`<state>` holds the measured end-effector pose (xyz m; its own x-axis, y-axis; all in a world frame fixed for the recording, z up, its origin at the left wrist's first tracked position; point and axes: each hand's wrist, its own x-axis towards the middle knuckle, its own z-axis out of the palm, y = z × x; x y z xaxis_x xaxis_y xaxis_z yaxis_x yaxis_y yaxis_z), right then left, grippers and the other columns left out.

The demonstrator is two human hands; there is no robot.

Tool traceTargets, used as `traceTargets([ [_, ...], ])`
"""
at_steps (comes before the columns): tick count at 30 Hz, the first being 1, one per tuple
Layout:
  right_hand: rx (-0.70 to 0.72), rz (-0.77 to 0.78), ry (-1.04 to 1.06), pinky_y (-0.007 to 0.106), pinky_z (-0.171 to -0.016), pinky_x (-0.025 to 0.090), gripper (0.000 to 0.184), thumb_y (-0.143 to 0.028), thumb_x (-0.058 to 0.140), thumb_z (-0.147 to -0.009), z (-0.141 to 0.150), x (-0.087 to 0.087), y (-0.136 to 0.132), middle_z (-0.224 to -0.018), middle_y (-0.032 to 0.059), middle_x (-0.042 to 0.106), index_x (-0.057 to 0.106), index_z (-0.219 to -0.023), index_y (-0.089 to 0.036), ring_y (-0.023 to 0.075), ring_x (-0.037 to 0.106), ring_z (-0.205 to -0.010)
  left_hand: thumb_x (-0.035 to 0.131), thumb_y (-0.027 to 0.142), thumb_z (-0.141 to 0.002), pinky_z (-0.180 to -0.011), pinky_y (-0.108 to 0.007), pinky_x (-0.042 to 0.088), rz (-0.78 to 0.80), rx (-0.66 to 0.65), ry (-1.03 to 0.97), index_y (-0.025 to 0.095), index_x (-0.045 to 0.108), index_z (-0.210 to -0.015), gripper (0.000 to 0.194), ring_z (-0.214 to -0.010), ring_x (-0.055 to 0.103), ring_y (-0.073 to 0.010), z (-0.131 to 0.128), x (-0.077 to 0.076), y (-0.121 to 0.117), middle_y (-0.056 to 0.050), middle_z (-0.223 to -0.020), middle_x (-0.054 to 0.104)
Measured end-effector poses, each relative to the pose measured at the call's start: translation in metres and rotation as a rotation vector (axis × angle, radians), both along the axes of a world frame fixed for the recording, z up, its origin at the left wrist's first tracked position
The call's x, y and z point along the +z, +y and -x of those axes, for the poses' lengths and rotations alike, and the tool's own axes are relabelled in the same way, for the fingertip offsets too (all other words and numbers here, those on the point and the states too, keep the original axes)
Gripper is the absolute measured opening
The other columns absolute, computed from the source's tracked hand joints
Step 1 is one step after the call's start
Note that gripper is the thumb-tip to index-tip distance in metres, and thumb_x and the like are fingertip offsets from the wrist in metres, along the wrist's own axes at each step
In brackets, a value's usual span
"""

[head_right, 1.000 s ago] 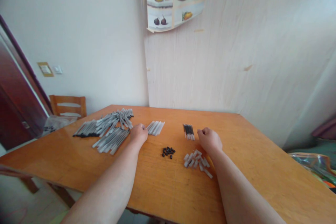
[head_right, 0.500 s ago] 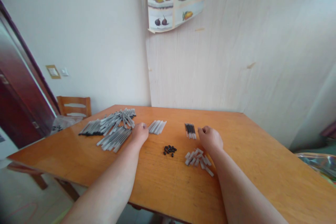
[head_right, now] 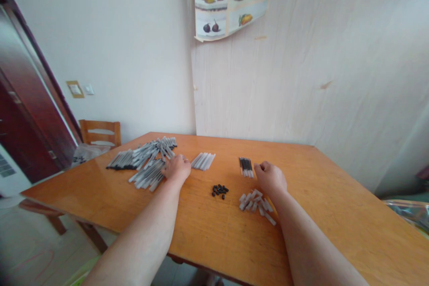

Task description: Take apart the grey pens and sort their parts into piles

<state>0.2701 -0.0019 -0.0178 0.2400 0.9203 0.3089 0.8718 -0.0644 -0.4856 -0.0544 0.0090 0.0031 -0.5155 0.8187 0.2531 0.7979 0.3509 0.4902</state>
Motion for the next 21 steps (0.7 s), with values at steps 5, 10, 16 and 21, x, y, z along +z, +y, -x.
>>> traceTargets([
  [5,0.011,-0.014,-0.004,0.027,-0.054,0.028,0.04,-0.048,0.044,-0.087,0.0005,0.0004,-0.0003,-0.064,0.0068,0.061,0.062,-0.065,-0.02,0.016,0.052,-0.061,0.044,0.03,-0.087,-0.091,-0.059,0.039,-0.009,-0.008,0.002,0.023,0.066,-0.107,0.031,-0.12,0.05,-0.0374,-0.001,0.0037,-0.0025,-0.016,-0.124,0.06],
  [10,0.021,-0.005,-0.007,0.027,-0.054,0.027,0.041,-0.048,0.043,-0.088,0.0018,0.0022,-0.0013,-0.064,0.0061,0.061,0.062,-0.065,-0.02,0.0151,0.051,-0.059,0.043,0.028,-0.088,-0.092,-0.054,0.041,-0.014,-0.009,0.036,0.023,0.066,-0.109,0.031,-0.116,0.054,-0.0347,0.0,0.0036,-0.0027,-0.016,-0.121,0.062],
  [16,0.018,-0.002,-0.025,0.026,-0.054,0.027,0.041,-0.047,0.043,-0.088,0.0041,0.0031,-0.0012,-0.064,0.0062,0.061,0.062,-0.063,-0.019,0.0151,0.051,-0.06,0.044,0.024,-0.088,-0.089,-0.044,0.046,0.023,-0.058,0.075,0.02,0.064,-0.112,0.032,-0.114,0.057,-0.0318,0.0021,0.0023,-0.0033,-0.017,-0.123,0.061],
  [21,0.029,-0.004,-0.034,0.027,-0.053,0.025,0.039,-0.046,0.044,-0.088,0.0064,0.005,-0.0026,-0.065,0.006,0.062,0.064,-0.067,-0.019,0.0147,0.049,-0.059,0.046,0.02,-0.085,-0.09,-0.041,0.047,0.056,-0.077,0.121,0.017,0.063,-0.114,0.034,-0.114,0.057,-0.0315,0.0024,0.0045,-0.0077,-0.019,-0.124,0.059],
])
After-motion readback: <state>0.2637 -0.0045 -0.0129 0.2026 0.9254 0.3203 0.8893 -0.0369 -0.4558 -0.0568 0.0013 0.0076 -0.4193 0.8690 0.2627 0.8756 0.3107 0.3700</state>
